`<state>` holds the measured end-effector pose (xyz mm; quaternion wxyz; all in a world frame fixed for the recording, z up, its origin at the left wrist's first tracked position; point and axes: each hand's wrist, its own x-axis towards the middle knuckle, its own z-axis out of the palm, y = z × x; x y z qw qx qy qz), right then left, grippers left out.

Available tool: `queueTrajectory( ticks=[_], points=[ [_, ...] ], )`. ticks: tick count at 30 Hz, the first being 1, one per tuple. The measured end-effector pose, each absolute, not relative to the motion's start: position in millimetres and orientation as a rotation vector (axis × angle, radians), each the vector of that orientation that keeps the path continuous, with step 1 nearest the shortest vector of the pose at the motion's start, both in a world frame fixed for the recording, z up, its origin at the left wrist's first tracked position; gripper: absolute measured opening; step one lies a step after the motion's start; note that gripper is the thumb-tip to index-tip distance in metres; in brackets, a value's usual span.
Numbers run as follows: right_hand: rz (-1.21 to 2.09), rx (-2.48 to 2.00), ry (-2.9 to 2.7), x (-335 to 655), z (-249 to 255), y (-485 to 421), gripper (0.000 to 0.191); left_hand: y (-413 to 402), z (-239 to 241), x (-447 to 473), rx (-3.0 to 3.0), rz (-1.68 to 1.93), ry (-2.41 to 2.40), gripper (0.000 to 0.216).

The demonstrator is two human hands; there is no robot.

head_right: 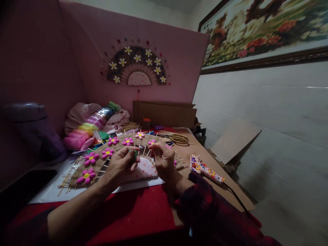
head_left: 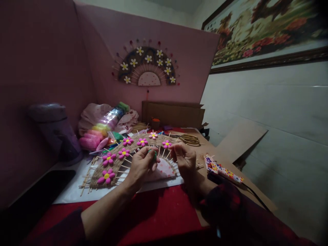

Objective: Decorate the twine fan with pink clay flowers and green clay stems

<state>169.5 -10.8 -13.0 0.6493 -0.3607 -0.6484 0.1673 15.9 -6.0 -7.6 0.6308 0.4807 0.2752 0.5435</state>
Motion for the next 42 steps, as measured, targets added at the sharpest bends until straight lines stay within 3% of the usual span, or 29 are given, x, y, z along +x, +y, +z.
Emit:
queueTrajectory(
  ticks=[3,21,30,34,42],
  points=[
    [0.385,-0.848,-1.457,171.5,-15.7,-9.5,0.031,-4.2,-3.5,11.4,1.045,1.205,0.546,0.043],
    [0.332,-0.888,-1.407,183.0,-14.0,-2.4,0.025,-0.8,-4.5,8.8,0.957,1.157,0.608,0.031],
    [-0.151,-0.575,-1.893,171.2,-5.9,-19.5,0.018,1.6,-13.7,10.8,0.934,1.170,0.690,0.029],
    [-0.269,-0.456,-1.991,165.1,-8.3,-22.5,0.026,-1.5,-10.7,12.1,1.053,1.176,0.657,0.038],
    [-0.373,-0.501,-2.133,166.7,-4.9,-20.4,0.044,0.2,17.1,26.0,1.288,1.264,0.641,0.030]
  ],
)
